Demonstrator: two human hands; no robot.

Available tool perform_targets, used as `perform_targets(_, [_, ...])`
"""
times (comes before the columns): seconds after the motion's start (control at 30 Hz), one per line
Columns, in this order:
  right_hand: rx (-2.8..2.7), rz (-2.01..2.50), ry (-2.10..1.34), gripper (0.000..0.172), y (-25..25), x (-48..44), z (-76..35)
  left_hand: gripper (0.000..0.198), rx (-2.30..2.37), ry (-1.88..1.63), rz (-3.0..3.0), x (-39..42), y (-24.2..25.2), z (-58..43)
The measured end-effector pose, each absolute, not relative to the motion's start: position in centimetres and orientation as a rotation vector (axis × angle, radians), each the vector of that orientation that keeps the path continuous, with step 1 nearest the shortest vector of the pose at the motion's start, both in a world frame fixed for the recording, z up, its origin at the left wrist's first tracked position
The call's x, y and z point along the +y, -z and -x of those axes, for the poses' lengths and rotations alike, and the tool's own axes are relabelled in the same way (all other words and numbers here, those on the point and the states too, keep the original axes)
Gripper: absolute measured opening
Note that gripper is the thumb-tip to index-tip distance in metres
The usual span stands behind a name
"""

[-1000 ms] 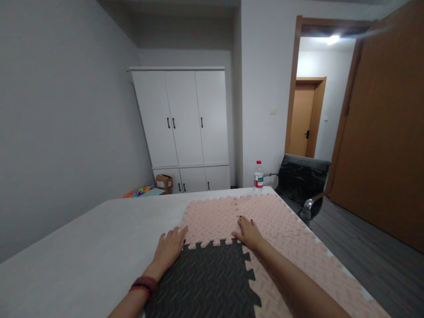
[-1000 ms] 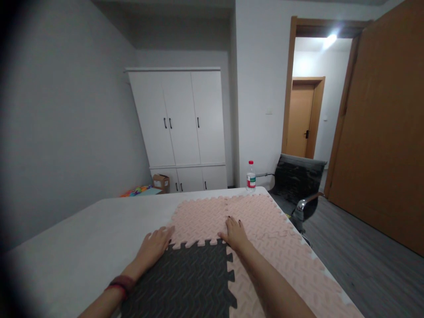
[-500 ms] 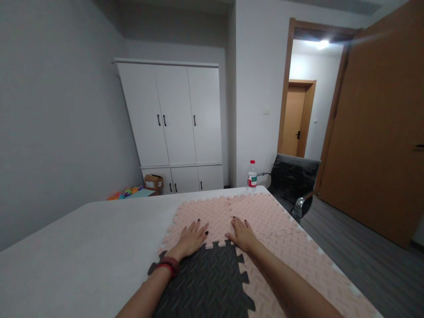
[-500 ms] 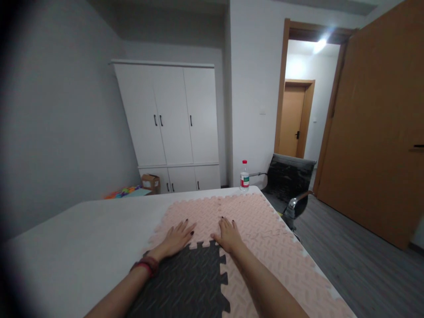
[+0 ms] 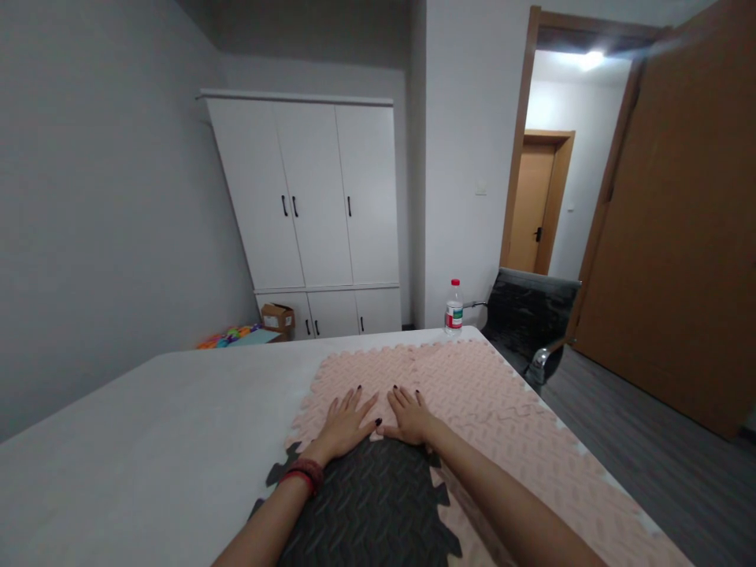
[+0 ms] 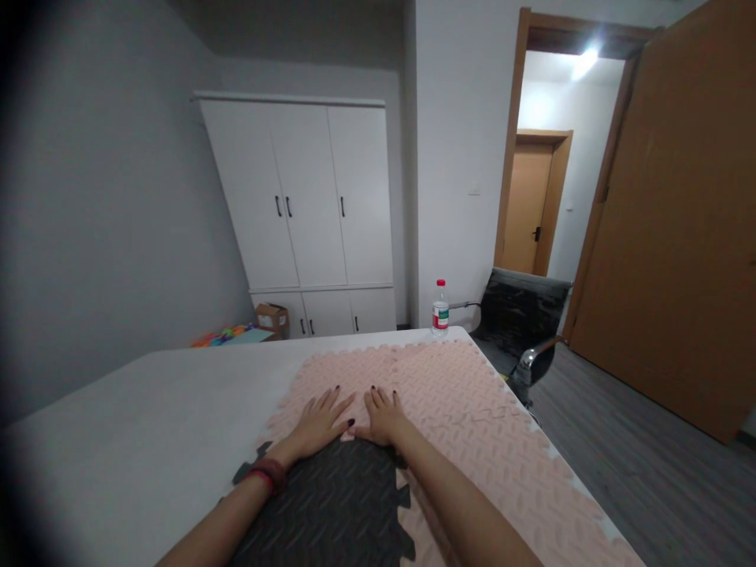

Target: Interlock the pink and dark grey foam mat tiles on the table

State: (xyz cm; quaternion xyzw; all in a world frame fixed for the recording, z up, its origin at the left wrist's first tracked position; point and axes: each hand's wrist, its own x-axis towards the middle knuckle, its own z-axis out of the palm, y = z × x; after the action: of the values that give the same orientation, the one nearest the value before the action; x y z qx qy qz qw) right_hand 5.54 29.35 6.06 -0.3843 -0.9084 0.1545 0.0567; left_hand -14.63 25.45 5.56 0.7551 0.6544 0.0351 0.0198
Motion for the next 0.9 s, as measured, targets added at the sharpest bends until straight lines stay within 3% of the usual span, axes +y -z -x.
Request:
perform_targets(0.23, [-2.824,1.086,-0.493,0.088,-7.2,29.1,-7.5,0.074,1.98,-0.087,-2.314,25.0,-6.4,14.4])
perform_targets(0.43, [-2.62,1.424,-0.347,0.077,-8.6,31.5,-20.8,0.08,1.936,-0.067,-2.287,25.1,-7.1,14.8])
perform_targets(0.63, [-2.407,1.749,-0.234,0.076,-6.2,31.8,-32.5,0.051,1.949,-0.237,-2.339,30.1,-8.1,12.2])
perform_targets(0.9, [-2.351,1.758,-0.158,0.072,-4.5,32.5,-32.8,0.044,1.989,-0.375,-2.431,40.1,-7.2,4.6])
